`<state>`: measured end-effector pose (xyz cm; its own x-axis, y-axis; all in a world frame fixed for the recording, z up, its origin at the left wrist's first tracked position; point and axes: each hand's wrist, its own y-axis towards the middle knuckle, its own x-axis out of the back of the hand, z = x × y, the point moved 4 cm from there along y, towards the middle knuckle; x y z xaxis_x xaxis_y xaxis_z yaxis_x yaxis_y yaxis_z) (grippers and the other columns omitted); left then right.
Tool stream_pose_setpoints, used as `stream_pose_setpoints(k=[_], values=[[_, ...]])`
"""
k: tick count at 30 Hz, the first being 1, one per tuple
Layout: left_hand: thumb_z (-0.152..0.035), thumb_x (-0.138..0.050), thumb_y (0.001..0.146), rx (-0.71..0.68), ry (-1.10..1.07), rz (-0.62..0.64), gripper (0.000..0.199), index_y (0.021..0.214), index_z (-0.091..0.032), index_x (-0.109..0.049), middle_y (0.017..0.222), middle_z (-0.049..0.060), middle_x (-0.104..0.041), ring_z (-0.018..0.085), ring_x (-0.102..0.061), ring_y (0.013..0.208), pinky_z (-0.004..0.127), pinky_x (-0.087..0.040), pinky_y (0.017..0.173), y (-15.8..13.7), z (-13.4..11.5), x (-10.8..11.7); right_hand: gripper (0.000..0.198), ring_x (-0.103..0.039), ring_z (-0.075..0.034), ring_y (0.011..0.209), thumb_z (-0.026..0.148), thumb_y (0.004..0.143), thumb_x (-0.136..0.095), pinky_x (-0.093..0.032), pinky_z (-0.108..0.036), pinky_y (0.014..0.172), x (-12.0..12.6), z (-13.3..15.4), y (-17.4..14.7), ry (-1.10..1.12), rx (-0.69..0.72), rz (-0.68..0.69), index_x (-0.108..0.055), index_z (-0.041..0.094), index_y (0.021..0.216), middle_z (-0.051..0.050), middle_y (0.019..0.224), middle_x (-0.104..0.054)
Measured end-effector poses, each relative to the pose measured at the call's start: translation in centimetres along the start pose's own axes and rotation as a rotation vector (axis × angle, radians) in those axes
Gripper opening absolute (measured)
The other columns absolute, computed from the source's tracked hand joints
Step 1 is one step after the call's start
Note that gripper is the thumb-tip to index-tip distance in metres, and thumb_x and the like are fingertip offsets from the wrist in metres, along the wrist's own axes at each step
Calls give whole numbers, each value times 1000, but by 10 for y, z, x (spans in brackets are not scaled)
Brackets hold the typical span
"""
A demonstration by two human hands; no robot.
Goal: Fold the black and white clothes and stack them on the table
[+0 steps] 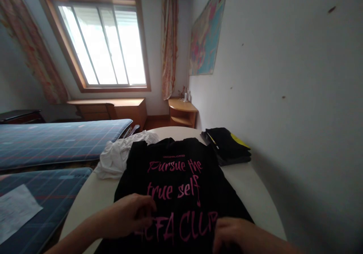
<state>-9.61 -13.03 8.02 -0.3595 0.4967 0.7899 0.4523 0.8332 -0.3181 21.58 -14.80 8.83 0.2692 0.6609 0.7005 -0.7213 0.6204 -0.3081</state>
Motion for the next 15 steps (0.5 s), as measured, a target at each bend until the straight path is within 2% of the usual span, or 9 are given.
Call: stream_pose_setpoints(k=[1, 3, 5, 7, 8, 10, 12, 15], values=[[-28, -60, 81, -15, 56, -105, 35, 115, -26, -66, 108, 2, -71, 21, -66, 95, 30, -51, 83, 3, 0, 4, 43, -60, -24, 113, 22, 71, -71, -46, -31, 99, 4, -1, 2, -46, -23, -66, -71, 24, 114, -3, 124, -65], [-25, -64, 77, -45, 158, -180, 46, 124, -27, -61, 126, 4, -64, 25, -60, 113, 36, -45, 99, 10, 3, 3, 54, -54, -27, 122, 20, 69, -74, -40, -37, 107, 7, -7, 7, -145, -59, -146, -66, 24, 122, -8, 133, -59], [-23, -65, 77, -53, 215, -156, 47, 123, -27, -60, 130, 5, -62, 26, -57, 119, 36, -43, 102, 17, 8, -4, 42, -56, -25, 118, 19, 75, -70, -42, -37, 104, 3, -16, 15, -200, -56, -148, -66, 23, 116, -8, 127, -61], [-20, -59, 82, -46, 243, -116, 32, 113, -24, -64, 120, 5, -66, 24, -62, 110, 33, -46, 95, 22, 13, -12, 21, -62, -20, 105, 16, 84, -60, -47, -30, 93, -3, -24, 22, -211, -24, -144, -67, 22, 103, -5, 113, -65], [-18, -54, 84, -44, 256, -107, 26, 107, -23, -65, 113, 5, -68, 23, -64, 104, 31, -48, 91, 23, 14, -14, 17, -63, -18, 98, 15, 87, -55, -48, -28, 88, -6, -27, 24, -215, -5, -148, -66, 22, 98, -4, 107, -66], [-14, -48, 86, -44, 280, -97, 23, 97, -22, -66, 101, 4, -70, 20, -66, 91, 28, -49, 81, 23, 14, -15, 19, -65, -16, 89, 13, 90, -48, -48, -25, 80, -9, -30, 27, -240, 31, -153, -65, 21, 94, -3, 100, -67], [-11, -48, 82, -55, 295, -48, 22, 87, -22, -67, 89, 2, -71, 18, -66, 81, 25, -47, 72, 18, 9, -15, 18, -65, -15, 85, 11, 87, -50, -48, -23, 76, -13, -27, 26, -263, 70, -123, -64, 21, 93, -2, 98, -68], [-11, -56, 72, -59, 272, 186, 15, 68, -22, -66, 60, -3, -61, 14, -58, 57, 22, -36, 51, 8, -1, -18, 17, -65, -13, 77, 10, 82, -54, -46, -20, 69, -22, -14, 22, -222, 136, 27, -66, 22, 86, 1, 90, -69]])
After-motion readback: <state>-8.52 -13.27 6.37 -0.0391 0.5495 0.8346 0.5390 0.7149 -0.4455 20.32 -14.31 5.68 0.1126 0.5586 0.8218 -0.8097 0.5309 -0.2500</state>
